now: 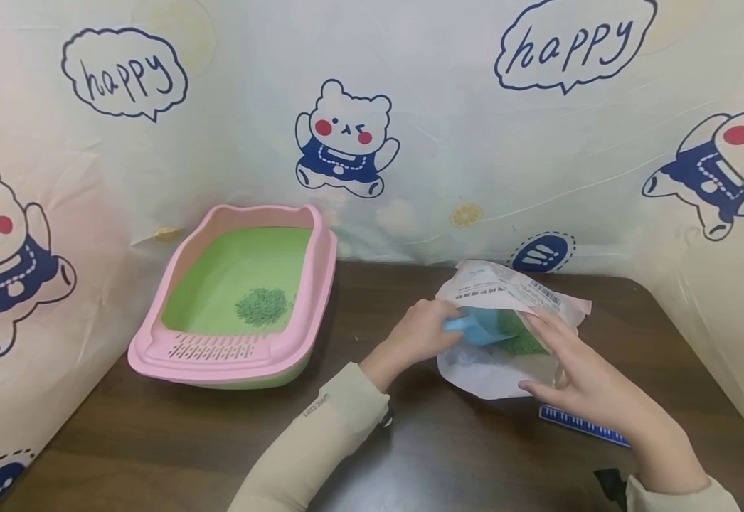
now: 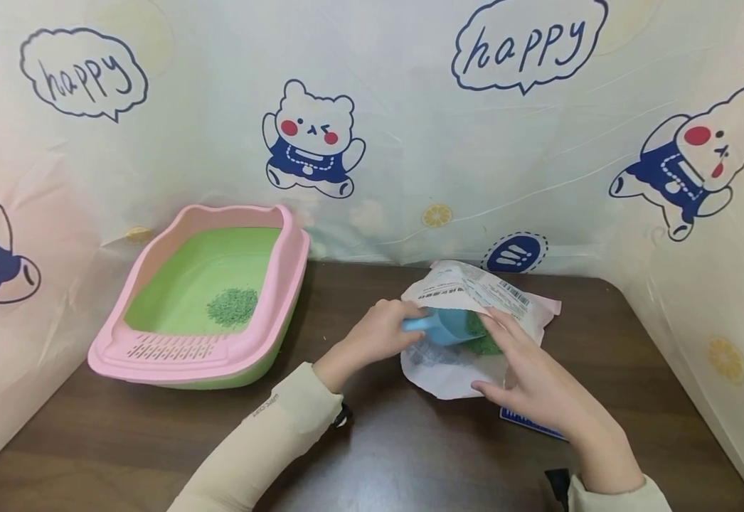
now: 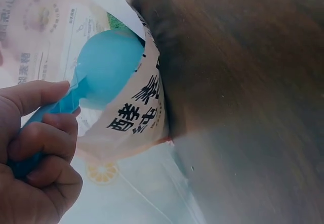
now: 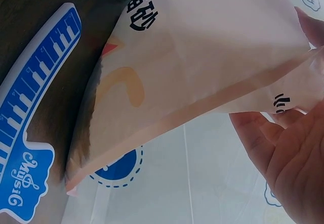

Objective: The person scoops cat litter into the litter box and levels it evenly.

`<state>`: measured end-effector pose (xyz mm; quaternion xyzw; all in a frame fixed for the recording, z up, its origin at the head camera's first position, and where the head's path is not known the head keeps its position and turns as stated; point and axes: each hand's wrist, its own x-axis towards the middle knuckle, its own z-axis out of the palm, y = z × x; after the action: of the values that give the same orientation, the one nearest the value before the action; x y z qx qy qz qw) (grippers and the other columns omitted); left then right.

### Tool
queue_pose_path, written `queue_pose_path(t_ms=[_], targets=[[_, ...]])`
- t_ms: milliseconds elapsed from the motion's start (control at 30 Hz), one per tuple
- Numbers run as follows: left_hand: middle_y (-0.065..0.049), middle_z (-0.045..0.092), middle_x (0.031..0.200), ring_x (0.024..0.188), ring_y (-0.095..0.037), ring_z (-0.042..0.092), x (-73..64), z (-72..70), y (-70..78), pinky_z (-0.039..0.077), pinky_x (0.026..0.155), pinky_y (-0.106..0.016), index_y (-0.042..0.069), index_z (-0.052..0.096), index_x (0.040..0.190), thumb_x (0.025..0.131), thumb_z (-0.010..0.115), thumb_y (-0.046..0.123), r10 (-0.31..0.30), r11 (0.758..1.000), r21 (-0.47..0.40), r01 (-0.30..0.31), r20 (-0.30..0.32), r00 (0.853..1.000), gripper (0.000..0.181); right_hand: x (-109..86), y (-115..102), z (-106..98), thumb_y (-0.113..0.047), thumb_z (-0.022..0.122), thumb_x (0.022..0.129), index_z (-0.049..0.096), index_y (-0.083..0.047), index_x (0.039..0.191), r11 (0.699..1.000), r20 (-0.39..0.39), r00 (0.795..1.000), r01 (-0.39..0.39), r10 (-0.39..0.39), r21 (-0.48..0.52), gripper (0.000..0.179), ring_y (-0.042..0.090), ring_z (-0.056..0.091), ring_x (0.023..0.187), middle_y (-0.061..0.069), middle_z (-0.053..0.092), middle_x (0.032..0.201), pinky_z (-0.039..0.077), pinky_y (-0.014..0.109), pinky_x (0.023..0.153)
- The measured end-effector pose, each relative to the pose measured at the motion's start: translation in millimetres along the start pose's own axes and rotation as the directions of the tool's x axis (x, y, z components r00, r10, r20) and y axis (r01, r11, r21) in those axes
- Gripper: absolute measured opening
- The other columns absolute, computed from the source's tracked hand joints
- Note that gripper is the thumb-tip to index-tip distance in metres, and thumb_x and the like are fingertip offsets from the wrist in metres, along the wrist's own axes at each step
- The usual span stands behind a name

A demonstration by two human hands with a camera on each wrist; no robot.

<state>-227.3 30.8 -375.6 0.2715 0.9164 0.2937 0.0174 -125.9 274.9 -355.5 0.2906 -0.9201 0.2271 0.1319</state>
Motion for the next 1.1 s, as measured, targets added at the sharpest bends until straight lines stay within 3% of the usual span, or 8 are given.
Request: queue_pose_path(t_ms=[267, 400, 567, 700, 900, 1100], targets=[[-0.001, 0.072, 0.099, 0.073, -0.012, 0.052, -12.6, -13.9, -4.3, 0.040, 0.061, -0.019, 0.014, 0.074, 0.119, 0.090, 0.071, 0.020, 0.038, 0.998, -0.057, -0.038, 0.001, 0.999, 0.029, 1.1, -0.9, -1.2, -0.021, 0.084, 0.079, 0.034, -0.007, 0.153, 1.000, 0.030, 0.999, -0.028, 0.027, 0.011, 0.091, 0.043, 0.042, 0.131, 0.023, 0.033, 0.155, 0.011, -0.003, 0.103], [-0.003, 0.074, 0.105, 0.071, -0.012, 0.052, -17.9, -17.9, -8.8, 0.041, 0.059, -0.019, 0.013, 0.072, 0.122, 0.091, 0.071, 0.019, 0.063, 0.991, -0.117, -0.061, 0.014, 0.998, 0.032, 1.7, -0.9, -0.8, -0.021, 0.084, 0.079, 0.034, -0.008, 0.153, 1.000, 0.025, 0.999, -0.026, 0.026, 0.013, 0.091, 0.041, 0.042, 0.131, 0.020, 0.033, 0.155, 0.011, -0.003, 0.103], [0.001, 0.073, 0.094, 0.055, -0.008, 0.047, -24.2, -15.1, -14.5, 0.041, 0.053, -0.019, 0.014, 0.073, 0.121, 0.090, 0.071, 0.016, 0.079, 0.964, -0.262, -0.054, 0.084, 0.993, 0.031, -4.4, -1.6, 0.8, -0.025, 0.084, 0.079, 0.033, -0.009, 0.154, 0.998, 0.021, 0.998, -0.055, 0.054, 0.006, 0.092, 0.038, 0.045, 0.127, 0.018, 0.034, 0.154, 0.012, -0.003, 0.101], [0.002, 0.071, 0.087, 0.052, -0.007, 0.045, -26.1, -15.6, -16.1, 0.041, 0.052, -0.019, 0.013, 0.073, 0.120, 0.089, 0.071, 0.014, 0.104, 0.936, -0.347, -0.068, 0.088, 0.991, 0.031, -9.0, -0.5, -0.3, -0.028, 0.084, 0.079, 0.030, -0.010, 0.156, 0.995, 0.016, 0.995, -0.097, 0.097, -0.011, 0.095, 0.040, 0.044, 0.129, 0.021, 0.034, 0.155, 0.015, 0.004, 0.103], [0.001, 0.075, 0.088, 0.055, -0.007, 0.044, -29.1, -25.3, -23.3, 0.040, 0.055, -0.020, 0.014, 0.074, 0.119, 0.087, 0.074, 0.014, 0.107, 0.908, -0.413, -0.076, 0.052, 0.993, 0.032, -4.2, 1.0, -3.8, -0.026, 0.086, 0.077, 0.031, -0.004, 0.154, 0.995, -0.016, 0.998, -0.069, 0.068, -0.066, 0.098, 0.042, 0.043, 0.129, 0.024, 0.037, 0.152, 0.010, 0.003, 0.104], [-0.002, 0.076, 0.096, 0.060, -0.010, 0.052, -36.5, -32.8, -31.1, 0.045, 0.058, -0.021, 0.014, 0.074, 0.119, 0.088, 0.074, 0.015, 0.124, 0.893, -0.443, -0.083, 0.066, 0.990, 0.031, -1.6, 1.2, -5.4, -0.021, 0.087, 0.074, 0.031, -0.003, 0.153, 0.996, -0.052, 0.998, -0.036, 0.032, -0.078, 0.099, 0.042, 0.043, 0.128, 0.024, 0.038, 0.150, 0.005, 0.000, 0.105]])
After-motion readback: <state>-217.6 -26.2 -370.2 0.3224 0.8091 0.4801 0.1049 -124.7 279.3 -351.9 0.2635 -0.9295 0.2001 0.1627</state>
